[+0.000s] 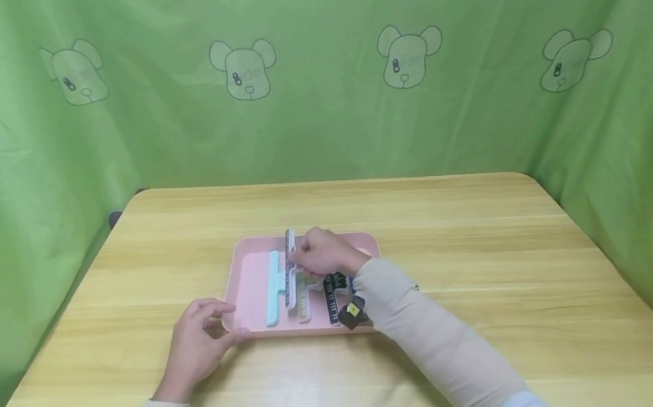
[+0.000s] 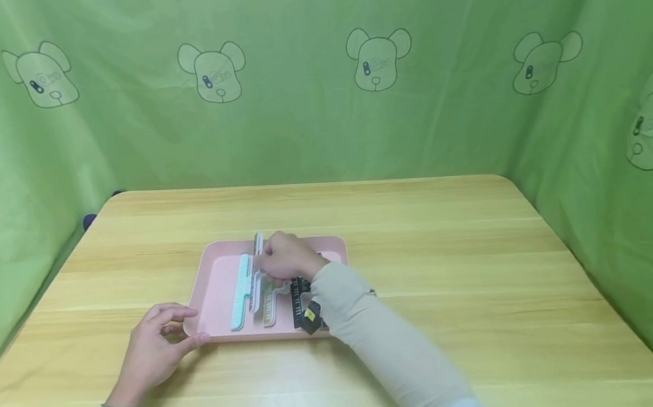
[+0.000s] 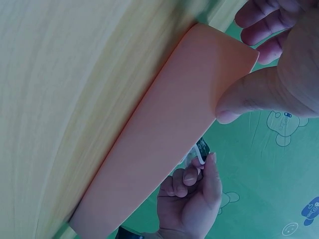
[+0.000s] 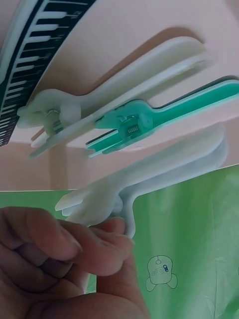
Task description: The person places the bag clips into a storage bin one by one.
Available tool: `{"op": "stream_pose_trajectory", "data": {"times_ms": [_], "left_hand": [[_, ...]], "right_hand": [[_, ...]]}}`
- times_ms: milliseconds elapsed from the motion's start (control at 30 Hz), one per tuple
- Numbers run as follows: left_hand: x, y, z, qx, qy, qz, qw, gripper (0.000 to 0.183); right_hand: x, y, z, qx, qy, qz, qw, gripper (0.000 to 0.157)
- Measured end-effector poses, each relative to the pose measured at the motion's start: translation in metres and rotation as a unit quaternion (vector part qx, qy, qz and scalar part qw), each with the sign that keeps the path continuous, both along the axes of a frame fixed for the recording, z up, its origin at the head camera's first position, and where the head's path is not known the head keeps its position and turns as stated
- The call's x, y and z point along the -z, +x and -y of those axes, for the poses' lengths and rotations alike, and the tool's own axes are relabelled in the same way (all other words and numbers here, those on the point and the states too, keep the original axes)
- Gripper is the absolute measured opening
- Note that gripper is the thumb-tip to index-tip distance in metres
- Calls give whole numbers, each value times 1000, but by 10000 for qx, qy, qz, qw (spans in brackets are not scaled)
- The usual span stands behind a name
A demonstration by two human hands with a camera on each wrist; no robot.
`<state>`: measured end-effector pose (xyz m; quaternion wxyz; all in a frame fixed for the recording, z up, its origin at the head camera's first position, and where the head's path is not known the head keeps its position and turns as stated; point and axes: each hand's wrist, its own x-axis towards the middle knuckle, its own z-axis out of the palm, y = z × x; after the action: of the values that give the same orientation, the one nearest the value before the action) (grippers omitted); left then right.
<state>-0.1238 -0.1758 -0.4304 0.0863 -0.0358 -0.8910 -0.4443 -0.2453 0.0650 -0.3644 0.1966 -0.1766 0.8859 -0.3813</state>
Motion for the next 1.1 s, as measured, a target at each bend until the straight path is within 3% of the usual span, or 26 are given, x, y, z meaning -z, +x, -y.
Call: {"op": "stream_pose_trajectory", "data": {"times_ms": [467, 1100], "left_hand": [[1, 0, -1, 35, 29, -9, 10000, 44], [-1, 1, 0, 56, 33, -10, 10000, 42]], "right_hand": [[3, 4, 8, -115, 85, 80, 9999, 32], [6, 3, 30, -456, 412, -300, 9977, 33]]}}
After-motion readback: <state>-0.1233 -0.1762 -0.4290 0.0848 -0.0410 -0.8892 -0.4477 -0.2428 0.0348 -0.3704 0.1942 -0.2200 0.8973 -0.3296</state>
